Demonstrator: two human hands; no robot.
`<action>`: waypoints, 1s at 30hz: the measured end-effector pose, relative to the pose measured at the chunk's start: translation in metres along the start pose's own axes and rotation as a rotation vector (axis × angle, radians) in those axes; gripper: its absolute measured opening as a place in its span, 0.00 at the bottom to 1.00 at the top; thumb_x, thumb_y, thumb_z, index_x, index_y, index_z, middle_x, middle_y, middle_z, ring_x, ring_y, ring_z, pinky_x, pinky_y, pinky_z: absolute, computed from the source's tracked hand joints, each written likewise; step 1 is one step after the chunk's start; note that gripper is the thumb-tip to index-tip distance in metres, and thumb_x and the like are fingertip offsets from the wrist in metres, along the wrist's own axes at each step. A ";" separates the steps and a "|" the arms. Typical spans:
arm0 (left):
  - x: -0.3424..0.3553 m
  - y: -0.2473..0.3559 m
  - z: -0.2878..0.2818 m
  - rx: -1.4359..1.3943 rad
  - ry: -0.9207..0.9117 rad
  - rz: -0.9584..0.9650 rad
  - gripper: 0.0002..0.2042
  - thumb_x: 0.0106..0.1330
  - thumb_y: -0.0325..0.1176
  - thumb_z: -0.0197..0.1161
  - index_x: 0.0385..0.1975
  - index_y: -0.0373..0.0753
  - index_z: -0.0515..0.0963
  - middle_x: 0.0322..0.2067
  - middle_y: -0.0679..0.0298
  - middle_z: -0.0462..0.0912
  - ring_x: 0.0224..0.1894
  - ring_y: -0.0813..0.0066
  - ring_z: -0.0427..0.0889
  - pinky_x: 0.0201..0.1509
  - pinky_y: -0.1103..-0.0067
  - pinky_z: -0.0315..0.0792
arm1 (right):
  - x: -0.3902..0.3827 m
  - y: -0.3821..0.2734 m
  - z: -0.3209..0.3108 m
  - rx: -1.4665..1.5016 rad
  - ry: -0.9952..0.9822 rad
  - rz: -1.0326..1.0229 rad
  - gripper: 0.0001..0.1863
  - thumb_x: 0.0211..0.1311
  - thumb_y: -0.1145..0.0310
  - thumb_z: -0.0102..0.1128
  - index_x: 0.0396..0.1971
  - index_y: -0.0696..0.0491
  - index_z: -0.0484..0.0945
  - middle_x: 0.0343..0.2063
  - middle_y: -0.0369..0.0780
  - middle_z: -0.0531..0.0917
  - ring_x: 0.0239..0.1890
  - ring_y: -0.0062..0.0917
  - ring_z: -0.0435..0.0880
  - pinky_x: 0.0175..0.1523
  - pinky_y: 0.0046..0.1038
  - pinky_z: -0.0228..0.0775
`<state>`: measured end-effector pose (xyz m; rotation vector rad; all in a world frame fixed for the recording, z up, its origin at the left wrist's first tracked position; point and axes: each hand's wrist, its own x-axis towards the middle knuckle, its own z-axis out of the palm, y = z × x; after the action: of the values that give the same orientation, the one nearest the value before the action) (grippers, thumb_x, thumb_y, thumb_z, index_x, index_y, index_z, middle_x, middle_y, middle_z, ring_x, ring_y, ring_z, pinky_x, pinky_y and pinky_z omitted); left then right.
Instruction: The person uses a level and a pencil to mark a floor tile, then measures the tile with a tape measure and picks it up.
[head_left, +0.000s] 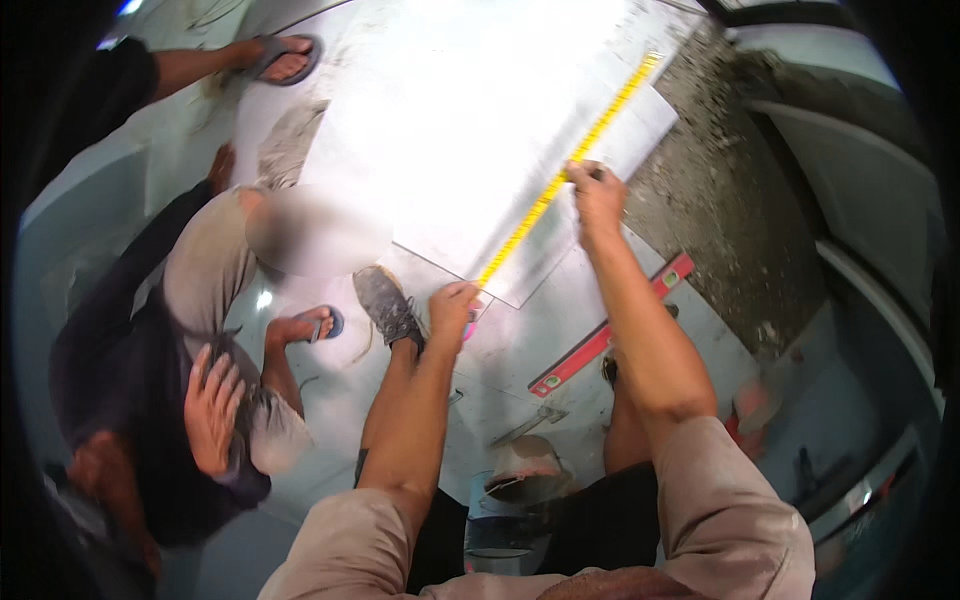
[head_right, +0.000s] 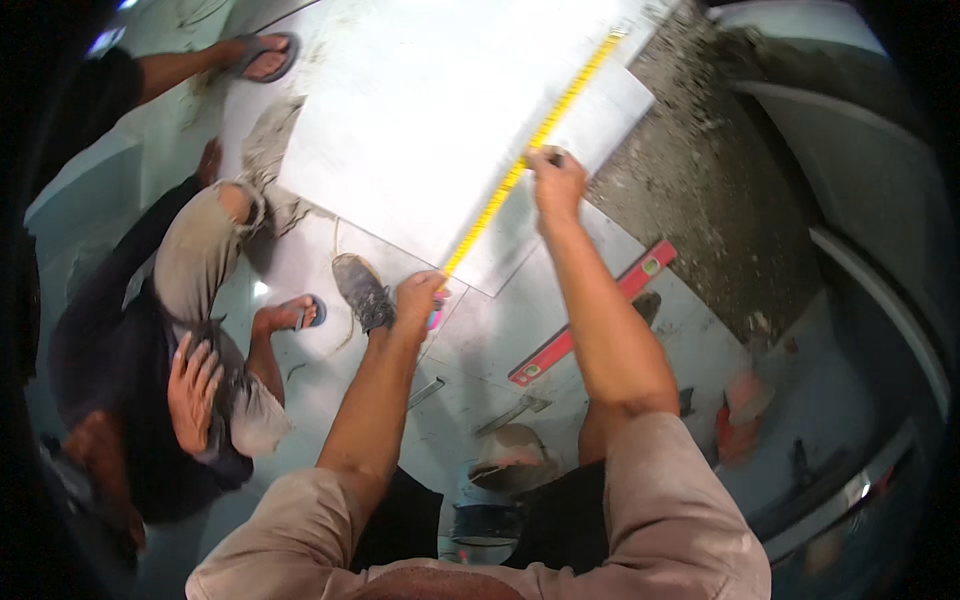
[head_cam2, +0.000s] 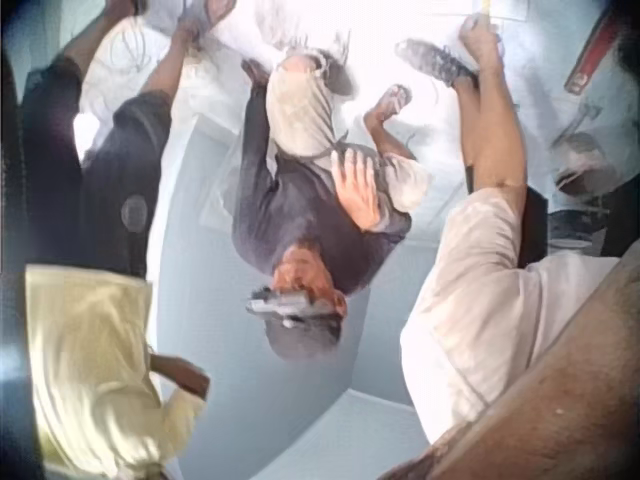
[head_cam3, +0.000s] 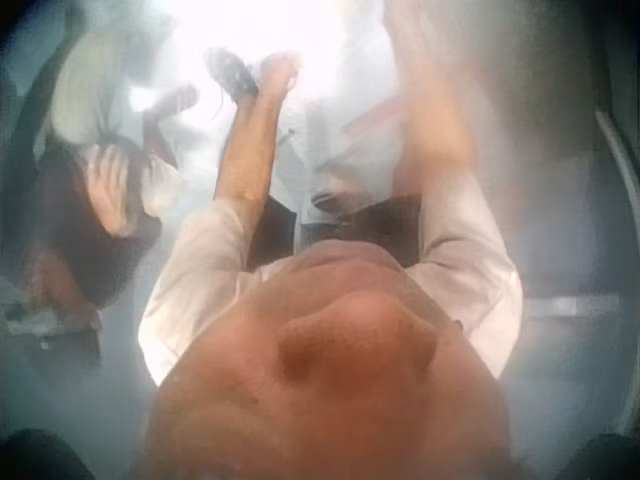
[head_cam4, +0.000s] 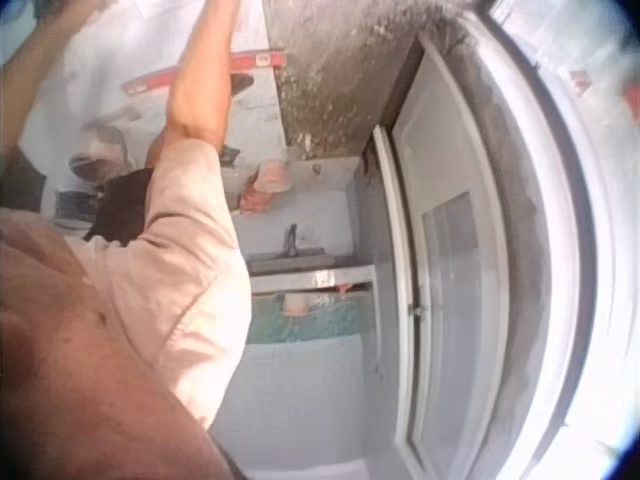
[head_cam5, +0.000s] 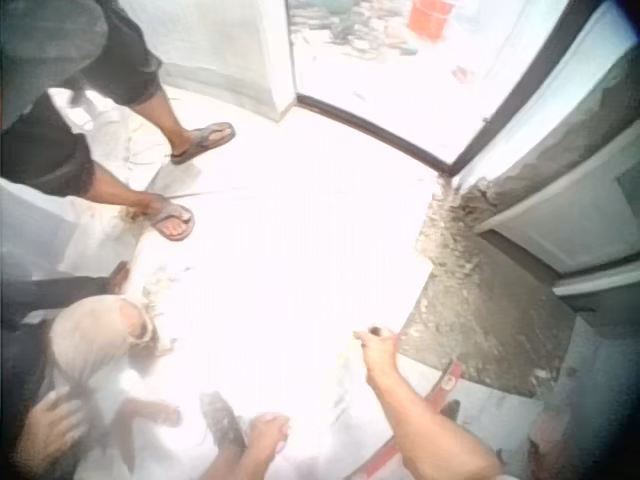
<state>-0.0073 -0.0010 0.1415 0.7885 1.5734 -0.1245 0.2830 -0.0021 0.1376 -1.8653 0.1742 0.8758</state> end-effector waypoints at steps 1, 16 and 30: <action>0.006 -0.003 -0.017 0.012 0.011 0.006 0.10 0.66 0.36 0.65 0.37 0.35 0.85 0.26 0.62 0.85 0.23 0.78 0.78 0.28 0.81 0.70 | -0.002 0.008 0.015 -0.055 0.024 -0.030 0.06 0.56 0.71 0.71 0.27 0.57 0.83 0.24 0.35 0.81 0.28 0.20 0.75 0.35 0.27 0.69; 0.049 -0.040 -0.159 -0.120 0.104 0.018 0.10 0.66 0.32 0.65 0.38 0.30 0.85 0.27 0.65 0.84 0.27 0.78 0.79 0.34 0.82 0.71 | -0.051 0.066 0.169 -0.045 -0.012 0.140 0.07 0.55 0.72 0.71 0.28 0.57 0.81 0.27 0.39 0.82 0.31 0.24 0.77 0.38 0.30 0.70; 0.124 -0.021 -0.168 -0.122 0.172 0.201 0.12 0.66 0.33 0.66 0.37 0.29 0.86 0.24 0.66 0.82 0.24 0.82 0.75 0.29 0.82 0.67 | -0.001 0.034 0.200 -0.096 -0.163 0.120 0.08 0.57 0.71 0.70 0.26 0.59 0.80 0.23 0.39 0.82 0.24 0.24 0.77 0.32 0.32 0.70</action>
<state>-0.1542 0.1194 0.0523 0.8740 1.6359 0.1878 0.1683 0.1509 0.0706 -1.8766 0.1472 1.1317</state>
